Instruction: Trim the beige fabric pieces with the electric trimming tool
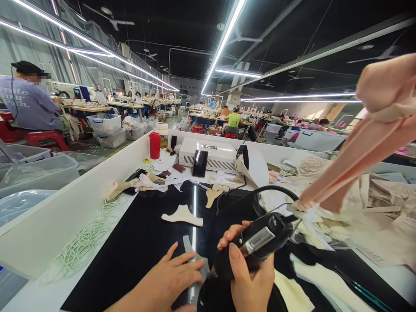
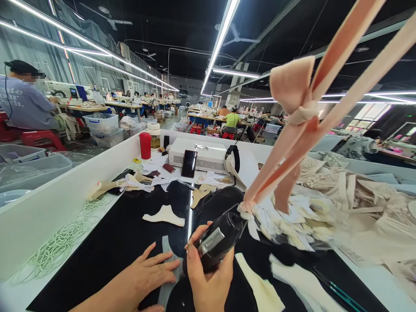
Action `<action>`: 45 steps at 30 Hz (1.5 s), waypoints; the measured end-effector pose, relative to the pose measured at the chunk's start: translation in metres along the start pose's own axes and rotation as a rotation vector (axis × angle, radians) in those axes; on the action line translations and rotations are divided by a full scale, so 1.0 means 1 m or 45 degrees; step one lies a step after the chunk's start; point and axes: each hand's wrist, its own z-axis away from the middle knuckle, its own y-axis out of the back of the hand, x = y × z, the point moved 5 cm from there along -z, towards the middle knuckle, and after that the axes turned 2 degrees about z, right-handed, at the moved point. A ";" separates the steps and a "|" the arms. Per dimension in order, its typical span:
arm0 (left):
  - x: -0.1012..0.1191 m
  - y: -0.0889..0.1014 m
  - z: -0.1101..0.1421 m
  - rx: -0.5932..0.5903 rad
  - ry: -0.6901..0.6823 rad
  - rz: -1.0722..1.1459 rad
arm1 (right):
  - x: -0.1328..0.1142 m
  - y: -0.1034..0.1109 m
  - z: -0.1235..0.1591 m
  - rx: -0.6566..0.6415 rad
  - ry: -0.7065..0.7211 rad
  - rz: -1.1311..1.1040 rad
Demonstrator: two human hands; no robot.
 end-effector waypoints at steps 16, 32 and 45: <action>0.005 0.005 0.004 0.042 0.021 0.020 | 0.009 0.009 -0.003 -0.056 0.107 0.123; 0.012 0.008 0.003 0.044 0.110 0.073 | 0.002 -0.004 0.013 -0.032 -0.082 -0.087; 0.015 0.010 0.006 0.051 0.102 0.124 | -0.002 -0.006 0.026 -0.075 -0.123 -0.193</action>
